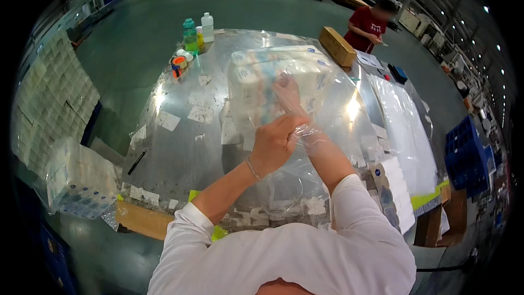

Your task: The person places multi-packs of toilet paper into a large plastic bag, then uses a small blade to trim the plastic packaging of additional toilet paper packs before placing them onto a conveyor belt.

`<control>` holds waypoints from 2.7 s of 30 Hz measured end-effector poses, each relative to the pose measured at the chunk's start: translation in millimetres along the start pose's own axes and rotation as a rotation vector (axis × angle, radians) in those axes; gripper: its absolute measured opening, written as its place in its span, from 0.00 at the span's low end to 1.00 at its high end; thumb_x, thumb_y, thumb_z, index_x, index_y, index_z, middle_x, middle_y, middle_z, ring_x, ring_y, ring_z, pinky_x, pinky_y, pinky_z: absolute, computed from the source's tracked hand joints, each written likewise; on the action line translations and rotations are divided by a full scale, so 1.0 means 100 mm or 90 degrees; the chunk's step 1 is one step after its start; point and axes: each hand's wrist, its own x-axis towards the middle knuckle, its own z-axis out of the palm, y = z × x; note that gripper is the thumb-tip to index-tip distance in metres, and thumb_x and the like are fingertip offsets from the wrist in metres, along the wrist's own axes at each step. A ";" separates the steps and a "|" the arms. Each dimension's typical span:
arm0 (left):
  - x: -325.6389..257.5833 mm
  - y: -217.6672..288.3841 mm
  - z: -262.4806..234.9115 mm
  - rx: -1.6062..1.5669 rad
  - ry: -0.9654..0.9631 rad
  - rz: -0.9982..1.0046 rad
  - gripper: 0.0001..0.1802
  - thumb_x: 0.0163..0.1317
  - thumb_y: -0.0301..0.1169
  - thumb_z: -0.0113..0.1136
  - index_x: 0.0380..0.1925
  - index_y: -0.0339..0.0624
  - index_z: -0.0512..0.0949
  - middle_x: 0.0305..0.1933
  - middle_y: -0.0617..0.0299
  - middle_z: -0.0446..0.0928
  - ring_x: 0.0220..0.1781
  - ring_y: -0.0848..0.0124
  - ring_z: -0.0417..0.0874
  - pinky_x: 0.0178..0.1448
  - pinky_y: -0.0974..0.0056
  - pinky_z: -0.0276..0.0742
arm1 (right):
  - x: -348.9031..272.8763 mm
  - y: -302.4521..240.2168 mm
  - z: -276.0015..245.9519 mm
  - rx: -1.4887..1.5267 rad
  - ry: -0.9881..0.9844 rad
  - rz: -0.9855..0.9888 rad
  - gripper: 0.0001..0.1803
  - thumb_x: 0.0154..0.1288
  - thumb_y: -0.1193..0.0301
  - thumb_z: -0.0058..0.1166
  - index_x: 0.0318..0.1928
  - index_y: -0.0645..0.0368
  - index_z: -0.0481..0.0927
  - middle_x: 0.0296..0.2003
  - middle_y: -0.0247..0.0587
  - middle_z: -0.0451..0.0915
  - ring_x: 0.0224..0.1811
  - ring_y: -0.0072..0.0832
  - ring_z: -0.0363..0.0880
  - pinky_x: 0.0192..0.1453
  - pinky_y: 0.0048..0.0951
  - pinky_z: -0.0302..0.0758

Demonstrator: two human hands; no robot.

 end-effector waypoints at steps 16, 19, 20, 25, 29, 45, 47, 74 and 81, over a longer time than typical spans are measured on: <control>-0.19 0.08 0.23 0.024 -0.153 0.034 0.12 0.47 0.19 0.54 0.34 0.39 0.76 0.19 0.60 0.68 0.18 0.65 0.69 0.21 0.68 0.65 | -0.06 0.42 0.78 -0.465 -0.227 -0.215 0.30 0.49 0.65 0.50 0.53 0.61 0.61 0.42 0.54 0.72 0.40 0.43 0.75 0.44 0.34 0.71; -0.24 -0.04 0.22 0.015 -0.173 -0.007 0.13 0.43 0.19 0.54 0.33 0.38 0.76 0.19 0.59 0.67 0.18 0.65 0.69 0.21 0.67 0.65 | -0.06 0.45 0.76 -0.473 -0.219 -0.206 0.28 0.49 0.66 0.50 0.52 0.61 0.63 0.40 0.53 0.73 0.40 0.43 0.75 0.43 0.34 0.71; -0.24 -0.04 0.20 0.012 -0.169 -0.040 0.13 0.43 0.19 0.54 0.33 0.39 0.76 0.19 0.59 0.68 0.18 0.65 0.70 0.21 0.66 0.65 | -0.04 0.46 0.74 -0.478 -0.217 -0.206 0.27 0.49 0.66 0.50 0.51 0.61 0.64 0.40 0.53 0.73 0.40 0.43 0.75 0.43 0.34 0.71; -0.29 0.12 -0.01 0.012 -0.199 -0.035 0.14 0.38 0.20 0.55 0.31 0.42 0.76 0.21 0.61 0.69 0.20 0.62 0.70 0.24 0.64 0.67 | -0.03 0.50 0.84 -0.473 -0.224 -0.198 0.25 0.49 0.66 0.50 0.49 0.62 0.67 0.38 0.52 0.75 0.39 0.43 0.75 0.42 0.33 0.72; -0.30 0.03 -0.06 0.044 -0.252 -0.055 0.17 0.37 0.19 0.54 0.32 0.46 0.77 0.26 0.61 0.73 0.24 0.62 0.74 0.26 0.64 0.70 | 0.06 0.62 0.76 -0.447 -0.197 -0.168 0.23 0.48 0.67 0.50 0.47 0.62 0.70 0.36 0.51 0.76 0.39 0.43 0.75 0.41 0.33 0.72; -0.86 -1.52 0.08 0.552 -0.578 -0.168 0.25 0.44 0.23 0.57 0.47 0.39 0.68 0.46 0.47 0.68 0.48 0.53 0.69 0.51 0.55 0.65 | -3.80 1.27 -3.99 -0.070 0.291 0.496 0.22 0.51 0.68 0.52 0.46 0.66 0.73 0.37 0.47 0.78 0.38 0.37 0.76 0.41 0.32 0.72; -0.66 -0.91 0.52 0.391 -0.535 -0.071 0.30 0.45 0.24 0.59 0.51 0.35 0.63 0.53 0.44 0.63 0.56 0.50 0.63 0.58 0.54 0.60 | -3.82 1.61 -4.49 -0.347 0.491 0.352 0.23 0.51 0.66 0.53 0.47 0.66 0.72 0.40 0.51 0.77 0.42 0.41 0.75 0.45 0.34 0.72; -1.00 0.03 2.71 -0.712 -0.387 -1.029 0.27 0.57 0.45 0.51 0.50 0.36 0.65 0.46 0.53 0.72 0.45 0.62 0.76 0.50 0.59 0.73 | -2.82 1.31 -2.64 0.686 0.240 0.509 0.25 0.58 0.58 0.46 0.48 0.67 0.69 0.39 0.46 0.75 0.42 0.32 0.74 0.48 0.30 0.71; -1.20 0.41 2.22 -0.775 -0.341 -0.929 0.27 0.57 0.35 0.51 0.55 0.34 0.58 0.50 0.51 0.69 0.50 0.61 0.74 0.53 0.59 0.72 | -3.21 0.84 -2.78 0.534 0.105 0.350 0.48 0.45 0.63 0.56 0.63 0.67 0.45 0.55 0.53 0.61 0.56 0.35 0.64 0.55 0.33 0.66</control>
